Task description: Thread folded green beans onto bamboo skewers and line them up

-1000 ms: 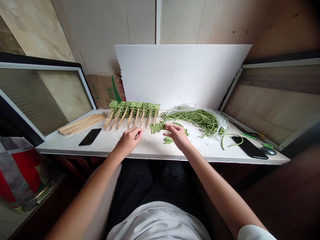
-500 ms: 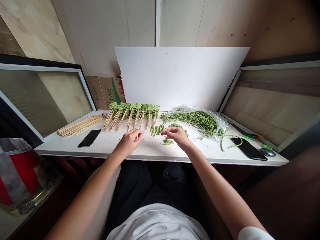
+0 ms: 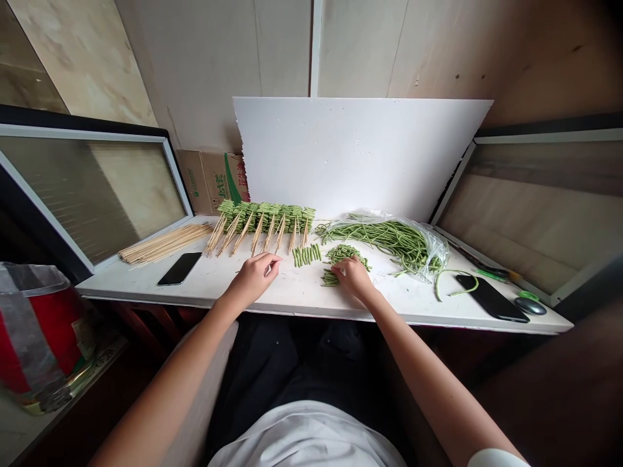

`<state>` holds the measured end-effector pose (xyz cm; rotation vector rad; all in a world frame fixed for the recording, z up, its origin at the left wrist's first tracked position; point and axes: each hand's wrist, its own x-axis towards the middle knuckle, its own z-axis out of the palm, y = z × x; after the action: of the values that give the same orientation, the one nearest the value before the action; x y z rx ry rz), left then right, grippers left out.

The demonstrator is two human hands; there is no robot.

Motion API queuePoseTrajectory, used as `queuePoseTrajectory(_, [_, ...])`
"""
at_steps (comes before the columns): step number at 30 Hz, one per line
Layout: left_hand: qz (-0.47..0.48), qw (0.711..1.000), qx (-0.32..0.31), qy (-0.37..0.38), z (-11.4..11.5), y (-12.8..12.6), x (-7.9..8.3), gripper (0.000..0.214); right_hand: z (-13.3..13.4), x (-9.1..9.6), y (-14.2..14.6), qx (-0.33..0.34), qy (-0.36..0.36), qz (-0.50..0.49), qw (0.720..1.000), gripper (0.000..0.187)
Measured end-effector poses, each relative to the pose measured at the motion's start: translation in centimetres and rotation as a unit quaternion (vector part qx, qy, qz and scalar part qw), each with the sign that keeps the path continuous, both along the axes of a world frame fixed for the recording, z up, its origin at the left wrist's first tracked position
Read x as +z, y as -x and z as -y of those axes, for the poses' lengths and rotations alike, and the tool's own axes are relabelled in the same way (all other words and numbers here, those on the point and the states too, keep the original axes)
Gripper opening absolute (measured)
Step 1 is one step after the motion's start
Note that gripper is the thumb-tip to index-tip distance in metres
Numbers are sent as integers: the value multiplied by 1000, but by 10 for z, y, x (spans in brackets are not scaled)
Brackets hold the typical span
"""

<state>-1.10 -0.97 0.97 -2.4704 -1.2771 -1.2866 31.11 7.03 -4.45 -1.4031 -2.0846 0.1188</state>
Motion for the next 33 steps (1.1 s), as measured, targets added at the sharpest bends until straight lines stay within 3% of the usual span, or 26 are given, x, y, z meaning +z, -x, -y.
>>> queuePoseTrajectory(3, [3,1000,-2,6,0,-2,-1,17,2,-6,5,-33,-13,74,997,30])
queuePoseTrajectory(7, [3,1000,-4,26,1,-3,-2,17,1,-7,8,-50,-12,68,996,28])
queuePoseTrajectory(11, [1,1000,-5,26,1,-3,-3,18,0,-7,9,-33,-14,54,998,22])
queuePoseTrajectory(17, [2,1000,-3,0,-1,-3,-3,17,0,-10,9,-16,-19,50,998,30])
queuePoseTrajectory(23, [16,1000,-13,4,-1,-3,-3,17,-1,-15,10,-27,-47,110,992,34])
queuePoseTrajectory(27, [23,1000,-12,17,1,-3,-1,17,0,-9,8,-30,-61,142,987,29])
queuePoseTrajectory(30, [26,999,-11,17,2,-3,2,18,0,2,6,-19,-54,59,997,22])
queuePoseTrajectory(33, [33,999,-12,15,3,-3,4,17,0,17,5,35,16,-164,986,19])
